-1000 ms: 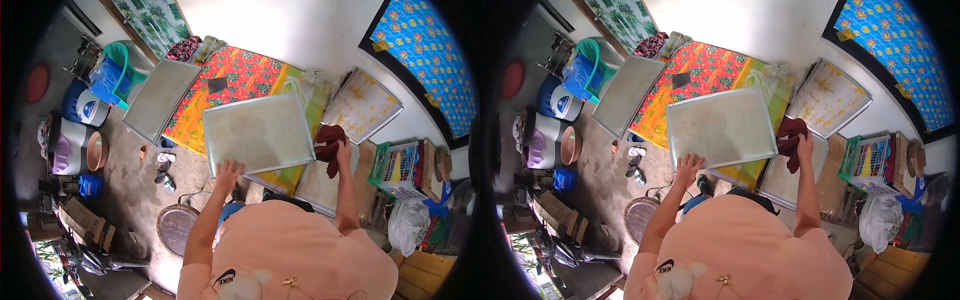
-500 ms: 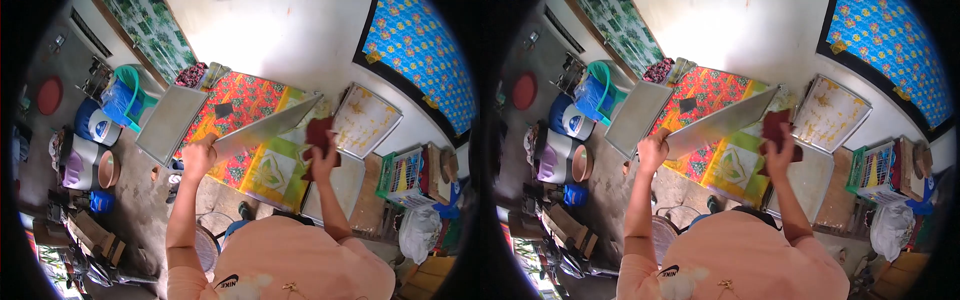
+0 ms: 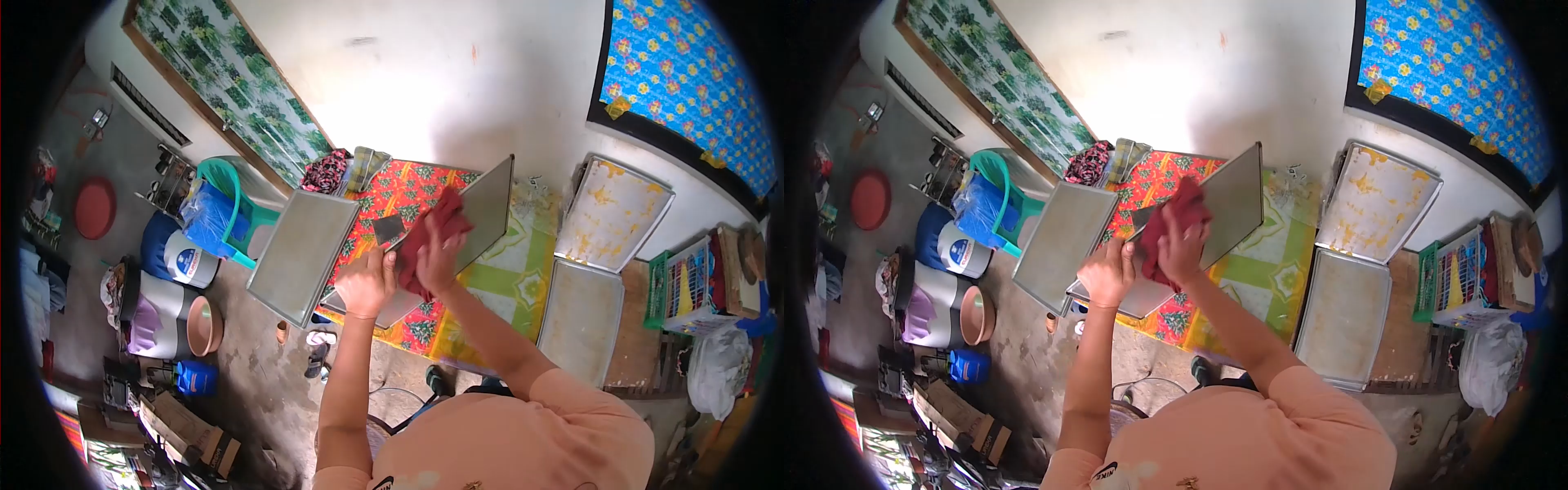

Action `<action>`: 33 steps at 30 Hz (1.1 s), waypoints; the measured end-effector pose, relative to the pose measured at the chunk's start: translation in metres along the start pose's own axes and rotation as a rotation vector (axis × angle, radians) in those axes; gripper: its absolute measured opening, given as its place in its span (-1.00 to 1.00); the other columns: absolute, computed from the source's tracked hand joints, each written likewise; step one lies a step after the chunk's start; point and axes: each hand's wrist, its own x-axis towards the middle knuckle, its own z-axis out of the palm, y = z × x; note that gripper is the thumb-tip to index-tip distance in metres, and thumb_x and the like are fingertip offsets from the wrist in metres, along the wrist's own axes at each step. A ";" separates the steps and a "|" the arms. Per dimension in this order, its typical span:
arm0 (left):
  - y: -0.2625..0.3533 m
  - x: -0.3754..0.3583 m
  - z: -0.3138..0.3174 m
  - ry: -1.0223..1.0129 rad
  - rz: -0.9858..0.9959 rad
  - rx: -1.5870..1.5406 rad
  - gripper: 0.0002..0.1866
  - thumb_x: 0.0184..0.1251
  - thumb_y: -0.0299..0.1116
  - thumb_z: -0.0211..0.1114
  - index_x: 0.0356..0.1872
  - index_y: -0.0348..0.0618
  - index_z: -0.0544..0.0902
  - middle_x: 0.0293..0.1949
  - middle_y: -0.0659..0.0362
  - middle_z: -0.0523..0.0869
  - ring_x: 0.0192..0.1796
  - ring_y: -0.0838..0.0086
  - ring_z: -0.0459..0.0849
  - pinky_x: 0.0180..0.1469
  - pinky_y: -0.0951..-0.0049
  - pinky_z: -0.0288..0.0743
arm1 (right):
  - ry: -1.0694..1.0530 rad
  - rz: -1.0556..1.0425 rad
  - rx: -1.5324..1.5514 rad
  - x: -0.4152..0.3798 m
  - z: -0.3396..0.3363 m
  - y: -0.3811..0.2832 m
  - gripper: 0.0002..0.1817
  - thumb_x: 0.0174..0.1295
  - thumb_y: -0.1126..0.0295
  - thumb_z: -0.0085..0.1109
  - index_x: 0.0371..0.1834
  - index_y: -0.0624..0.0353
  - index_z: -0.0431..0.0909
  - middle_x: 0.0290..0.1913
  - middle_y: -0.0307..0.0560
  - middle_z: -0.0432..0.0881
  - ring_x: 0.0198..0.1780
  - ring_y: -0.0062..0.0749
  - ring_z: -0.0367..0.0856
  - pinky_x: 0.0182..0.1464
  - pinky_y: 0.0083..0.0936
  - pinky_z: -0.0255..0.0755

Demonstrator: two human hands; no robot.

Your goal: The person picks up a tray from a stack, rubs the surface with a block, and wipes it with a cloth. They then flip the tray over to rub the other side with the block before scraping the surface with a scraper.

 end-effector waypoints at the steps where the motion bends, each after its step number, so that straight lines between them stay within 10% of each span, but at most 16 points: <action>1: -0.003 0.001 0.003 0.005 0.015 0.013 -0.72 0.41 -0.07 0.12 -0.34 0.01 0.64 -0.60 0.15 0.62 -0.60 0.19 0.61 -0.56 0.23 0.42 | 0.088 0.072 0.071 0.022 -0.002 0.004 -0.35 0.21 0.31 0.09 0.44 -0.03 0.30 0.13 0.32 0.44 0.10 0.28 0.32 0.30 0.25 -0.01; 8: -0.018 0.011 0.014 0.045 0.014 -0.011 -0.83 0.33 -0.17 0.26 -0.39 0.02 0.64 -0.62 0.16 0.63 -0.62 0.23 0.61 -0.57 0.26 0.43 | 0.404 0.501 -0.106 0.069 0.040 0.136 -0.52 0.49 0.24 -0.19 0.34 0.33 0.32 0.23 0.54 0.36 0.23 0.36 0.33 0.30 -0.01 0.18; 15: -0.021 0.014 0.018 0.005 -0.029 0.048 -0.84 0.32 -0.17 0.28 -0.39 0.05 0.62 -0.64 0.16 0.62 -0.63 0.19 0.61 -0.59 0.21 0.44 | 0.176 0.999 -0.208 -0.034 0.060 0.203 -0.49 0.51 0.15 -0.24 0.24 0.38 0.39 0.14 0.53 0.45 0.16 0.34 0.44 0.20 0.01 0.32; 25: -0.022 0.016 0.021 0.048 -0.005 0.104 -0.78 0.34 -0.15 0.25 -0.45 0.04 0.52 -0.63 0.17 0.62 -0.63 0.21 0.61 -0.59 0.20 0.45 | -0.197 1.310 -0.036 -0.187 0.102 -0.005 -0.43 0.50 0.25 -0.22 0.35 0.54 0.09 0.33 0.71 0.08 0.41 0.49 0.03 0.40 0.02 0.13; 29: -0.017 0.013 0.016 0.019 0.022 0.126 -0.80 0.34 -0.20 0.24 -0.43 -0.01 0.50 -0.59 0.22 0.63 -0.62 0.28 0.62 -0.57 0.27 0.45 | -0.636 1.362 0.206 -0.239 0.097 -0.078 -0.50 0.41 0.23 -0.07 0.18 0.49 0.24 0.31 0.66 0.17 0.37 0.32 0.21 0.37 -0.01 0.11; 33: -0.024 0.012 0.015 -0.068 0.014 0.096 -0.82 0.39 -0.18 0.19 -0.35 -0.01 0.52 -0.56 0.19 0.64 -0.59 0.24 0.64 -0.53 0.24 0.48 | -1.000 0.993 0.654 -0.203 0.032 -0.070 -0.40 0.36 0.28 -0.06 0.35 0.46 0.13 0.36 0.44 0.24 0.42 0.11 0.22 0.47 -0.22 0.04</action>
